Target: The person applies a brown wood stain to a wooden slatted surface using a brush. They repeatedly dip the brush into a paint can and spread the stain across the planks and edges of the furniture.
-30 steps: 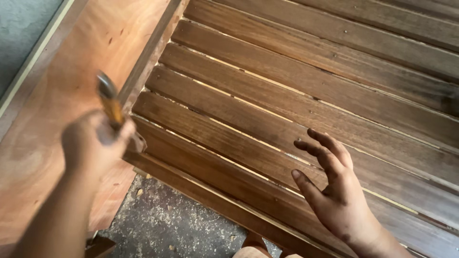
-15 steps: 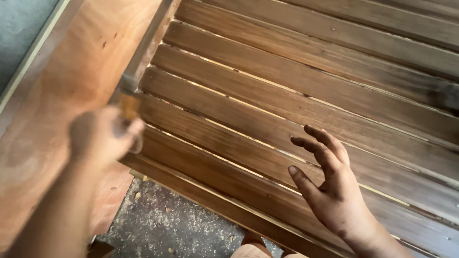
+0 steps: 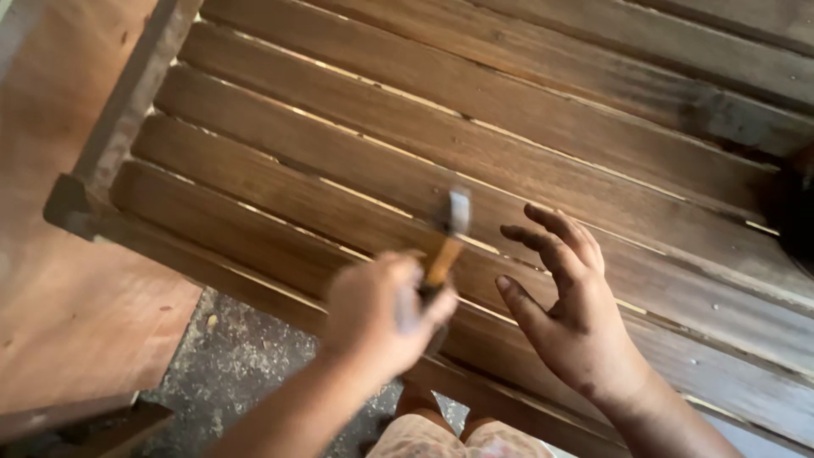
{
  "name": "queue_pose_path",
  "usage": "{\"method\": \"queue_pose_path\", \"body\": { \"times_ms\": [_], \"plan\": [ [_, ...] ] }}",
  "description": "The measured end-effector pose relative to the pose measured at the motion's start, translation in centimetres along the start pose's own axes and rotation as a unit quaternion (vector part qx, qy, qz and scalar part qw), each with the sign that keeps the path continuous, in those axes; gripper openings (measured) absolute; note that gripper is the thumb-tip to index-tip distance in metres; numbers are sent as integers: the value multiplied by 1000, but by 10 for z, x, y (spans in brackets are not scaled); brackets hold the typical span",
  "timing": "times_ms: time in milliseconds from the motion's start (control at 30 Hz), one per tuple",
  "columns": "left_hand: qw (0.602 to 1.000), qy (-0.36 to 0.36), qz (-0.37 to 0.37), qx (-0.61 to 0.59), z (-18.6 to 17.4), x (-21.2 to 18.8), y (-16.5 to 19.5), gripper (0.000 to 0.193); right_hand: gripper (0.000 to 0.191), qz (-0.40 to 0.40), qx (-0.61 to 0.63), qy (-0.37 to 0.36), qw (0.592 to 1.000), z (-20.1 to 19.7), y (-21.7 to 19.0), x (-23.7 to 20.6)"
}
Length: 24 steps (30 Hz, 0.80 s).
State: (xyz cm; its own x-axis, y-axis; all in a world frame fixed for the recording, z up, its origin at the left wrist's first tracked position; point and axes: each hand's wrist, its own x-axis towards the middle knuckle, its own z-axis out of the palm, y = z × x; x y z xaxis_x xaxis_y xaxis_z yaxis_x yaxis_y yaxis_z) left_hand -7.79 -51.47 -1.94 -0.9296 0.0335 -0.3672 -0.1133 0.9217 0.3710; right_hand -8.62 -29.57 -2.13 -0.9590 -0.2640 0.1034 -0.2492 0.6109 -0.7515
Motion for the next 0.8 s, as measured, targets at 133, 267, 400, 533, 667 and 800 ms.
{"method": "queue_pose_path", "body": {
  "times_ms": [133, 267, 400, 533, 667, 800],
  "plan": [
    [985, 64, -152, -46, -50, 0, -47, 30, 50, -7, -4, -8, 1000, -13, 5, -13],
    [958, 245, -71, 133, -81, 3, -82, 38, 51, -13, -8, -13, 1000, -24, 12, -29],
    [969, 185, -30, 159, -34, -5, -49, 43, 51, -6, -14, -22, 1000, -33, 20, -43],
    [997, 67, 9, 32, 34, -21, 29, 32, 52, 1, -5, -17, 1000, -42, 26, -53],
    [988, 108, 106, -14, 38, -19, 59, 34, 51, -7, -13, -5, 1000, -51, 30, -55],
    [985, 77, -146, 47, -32, 5, 7, 34, 50, -12, -12, 0, 1000, -58, 33, -57]
  ]
}}
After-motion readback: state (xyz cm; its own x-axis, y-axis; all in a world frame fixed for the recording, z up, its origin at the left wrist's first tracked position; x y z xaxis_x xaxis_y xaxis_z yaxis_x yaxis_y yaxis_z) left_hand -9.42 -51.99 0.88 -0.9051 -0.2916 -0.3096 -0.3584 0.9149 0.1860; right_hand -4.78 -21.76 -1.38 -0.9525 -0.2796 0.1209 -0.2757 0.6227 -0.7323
